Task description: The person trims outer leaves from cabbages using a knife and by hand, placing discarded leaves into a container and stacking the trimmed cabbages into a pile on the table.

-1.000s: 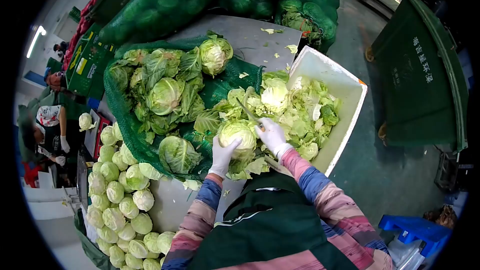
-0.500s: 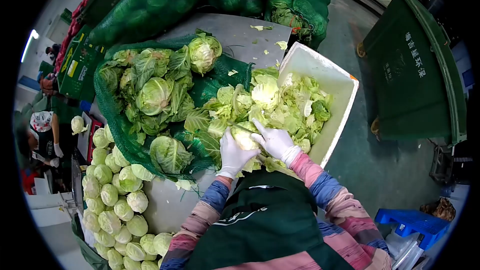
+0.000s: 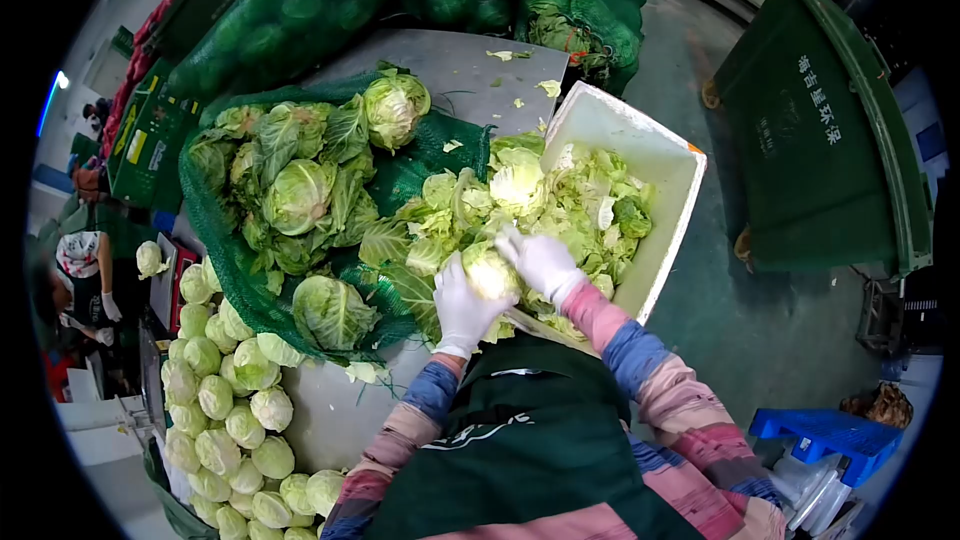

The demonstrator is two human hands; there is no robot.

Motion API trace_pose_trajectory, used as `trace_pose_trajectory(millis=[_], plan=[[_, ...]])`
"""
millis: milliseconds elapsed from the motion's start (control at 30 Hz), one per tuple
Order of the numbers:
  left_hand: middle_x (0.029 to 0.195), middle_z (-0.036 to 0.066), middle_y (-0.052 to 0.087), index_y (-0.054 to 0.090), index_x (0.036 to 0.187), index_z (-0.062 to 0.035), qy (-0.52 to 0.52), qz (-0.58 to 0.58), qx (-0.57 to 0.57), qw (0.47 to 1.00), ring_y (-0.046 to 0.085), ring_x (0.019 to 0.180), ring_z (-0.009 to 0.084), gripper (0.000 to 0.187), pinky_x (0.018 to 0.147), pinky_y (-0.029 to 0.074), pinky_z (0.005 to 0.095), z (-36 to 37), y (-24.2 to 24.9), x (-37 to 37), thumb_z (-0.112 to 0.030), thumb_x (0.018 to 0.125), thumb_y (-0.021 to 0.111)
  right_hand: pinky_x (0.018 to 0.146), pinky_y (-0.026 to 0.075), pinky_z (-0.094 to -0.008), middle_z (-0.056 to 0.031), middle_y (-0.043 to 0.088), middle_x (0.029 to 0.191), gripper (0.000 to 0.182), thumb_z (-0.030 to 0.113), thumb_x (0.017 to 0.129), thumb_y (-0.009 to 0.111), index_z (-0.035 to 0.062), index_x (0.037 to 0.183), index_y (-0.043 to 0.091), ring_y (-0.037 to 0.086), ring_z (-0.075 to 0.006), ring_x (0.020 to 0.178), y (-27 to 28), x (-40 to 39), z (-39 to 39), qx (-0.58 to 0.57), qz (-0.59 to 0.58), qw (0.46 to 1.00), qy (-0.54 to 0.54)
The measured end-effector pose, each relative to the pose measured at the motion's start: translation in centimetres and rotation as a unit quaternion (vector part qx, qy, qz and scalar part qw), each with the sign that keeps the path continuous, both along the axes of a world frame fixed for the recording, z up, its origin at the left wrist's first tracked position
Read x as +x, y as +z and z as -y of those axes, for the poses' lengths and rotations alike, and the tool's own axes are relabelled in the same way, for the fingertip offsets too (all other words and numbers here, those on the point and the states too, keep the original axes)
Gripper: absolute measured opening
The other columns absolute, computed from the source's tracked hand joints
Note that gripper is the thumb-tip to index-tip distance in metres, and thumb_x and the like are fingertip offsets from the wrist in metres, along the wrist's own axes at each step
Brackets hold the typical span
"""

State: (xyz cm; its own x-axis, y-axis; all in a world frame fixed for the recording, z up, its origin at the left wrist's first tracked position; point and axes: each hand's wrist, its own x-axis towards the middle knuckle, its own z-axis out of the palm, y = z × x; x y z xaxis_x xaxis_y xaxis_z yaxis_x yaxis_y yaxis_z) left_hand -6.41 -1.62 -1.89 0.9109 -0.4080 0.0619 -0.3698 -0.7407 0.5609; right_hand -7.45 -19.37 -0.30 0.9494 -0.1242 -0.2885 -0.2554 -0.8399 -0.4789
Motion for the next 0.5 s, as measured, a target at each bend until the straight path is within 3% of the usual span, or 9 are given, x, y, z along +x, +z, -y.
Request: trace_pose_trajectory(millis=[100,167,233,267,300,367,433,467,500], plan=[[0.126,0.024,0.052,0.037,0.136,0.0094,-0.034,0.018,-0.047,0.998,0.049,0.116,0.0386,0.11,0.102,0.039,0.0441,-1.3,-0.3,-0.6,-0.038,0.052,0.091,0.068,0.053,-0.047,-0.0168,0.07,0.086,0.044,0.047,0.1,0.037,0.019,0.123,0.062,0.068,-0.0363,0.078,-3.2,1.2,2.3,0.022,0.059,0.998,-0.025],[0.128,0.025,0.051,0.035,0.138,0.0085,-0.039,-0.047,-0.054,0.997,0.048,0.119,0.0376,0.112,0.105,0.039,0.0431,-2.8,0.3,-0.3,-0.033,0.052,0.093,0.073,0.053,-0.047,-0.0154,0.071,0.091,0.044,0.048,0.1,0.038,0.0185,0.115,0.067,0.068,-0.0353,0.084,-3.2,0.8,2.9,0.012,0.011,0.998,-0.06],[0.13,0.023,0.051,0.035,0.139,0.0073,0.015,-0.136,-0.159,0.978,0.051,0.119,0.0332,0.11,0.104,0.041,0.0406,-4.4,-0.1,-0.7,-0.031,0.054,0.094,0.07,0.053,-0.0465,-0.0172,0.07,0.089,0.046,0.049,0.099,0.038,0.0176,0.124,0.062,0.068,-0.036,0.08,-5.1,0.3,4.2,-0.008,-0.003,0.997,-0.081],[0.13,0.022,0.053,0.036,0.139,0.0066,0.045,-0.22,-0.259,0.94,0.054,0.119,0.0292,0.107,0.103,0.043,0.0378,-5.0,-1.0,-0.4,-0.031,0.057,0.094,0.068,0.054,-0.0443,-0.0188,0.07,0.088,0.056,0.053,0.097,0.043,0.0148,0.138,0.049,0.068,-0.0364,0.077,-5.7,0.0,4.1,-0.043,-0.059,0.991,-0.11],[0.13,0.022,0.053,0.036,0.139,0.0066,0.047,-0.219,-0.256,0.94,0.054,0.119,0.0292,0.107,0.103,0.043,0.0378,-5.0,-0.9,-0.2,-0.031,0.057,0.094,0.068,0.054,-0.0443,-0.0188,0.07,0.088,0.056,0.053,0.097,0.043,0.0148,0.138,0.049,0.068,-0.0364,0.077,-5.5,-0.5,3.2,-0.041,-0.059,0.992,-0.108],[0.127,0.021,0.055,0.036,0.139,0.0069,0.068,-0.207,-0.215,0.952,0.056,0.116,0.0272,0.106,0.1,0.046,0.0363,-4.5,-0.7,0.4,-0.031,0.057,0.093,0.065,0.055,-0.0425,-0.018,0.07,0.081,0.073,0.057,0.093,0.05,0.0123,0.147,0.035,0.068,-0.0372,0.072,-3.5,-1.4,0.9,0.097,0.022,0.981,-0.166],[0.125,0.02,0.056,0.038,0.137,0.0069,0.058,-0.19,-0.203,0.959,0.058,0.114,0.0274,0.104,0.098,0.047,0.0355,-4.4,-1.3,0.7,-0.031,0.058,0.093,0.071,0.055,-0.0424,-0.0188,0.07,0.094,0.086,0.062,0.086,0.057,0.0122,0.15,0.029,0.069,-0.0371,0.08,-0.9,-1.6,-0.6,0.161,0.019,0.977,-0.138],[0.124,0.02,0.057,0.038,0.137,0.0067,0.061,-0.159,-0.162,0.972,0.058,0.112,0.027,0.103,0.097,0.048,0.0353,-4.1,-1.5,0.7,-0.03,0.058,0.093,0.08,0.053,-0.0423,-0.0207,0.064,0.111,0.087,0.061,0.083,0.061,0.0138,0.15,0.03,0.067,-0.0363,0.091,-1.4,-2.6,-3.5,0.152,0.114,0.977,-0.097],[0.123,0.019,0.058,0.039,0.137,0.0064,0.066,-0.125,-0.12,0.983,0.059,0.111,0.0267,0.102,0.096,0.048,0.0351,-3.8,-1.4,0.8,-0.03,0.059,0.093,0.087,0.051,-0.0406,-0.0209,0.057,0.123,0.083,0.055,0.08,0.066,0.015,0.147,0.036,0.064,-0.0342,0.101,-0.2,-2.6,-4.0,0.125,0.052,0.987,-0.09]])
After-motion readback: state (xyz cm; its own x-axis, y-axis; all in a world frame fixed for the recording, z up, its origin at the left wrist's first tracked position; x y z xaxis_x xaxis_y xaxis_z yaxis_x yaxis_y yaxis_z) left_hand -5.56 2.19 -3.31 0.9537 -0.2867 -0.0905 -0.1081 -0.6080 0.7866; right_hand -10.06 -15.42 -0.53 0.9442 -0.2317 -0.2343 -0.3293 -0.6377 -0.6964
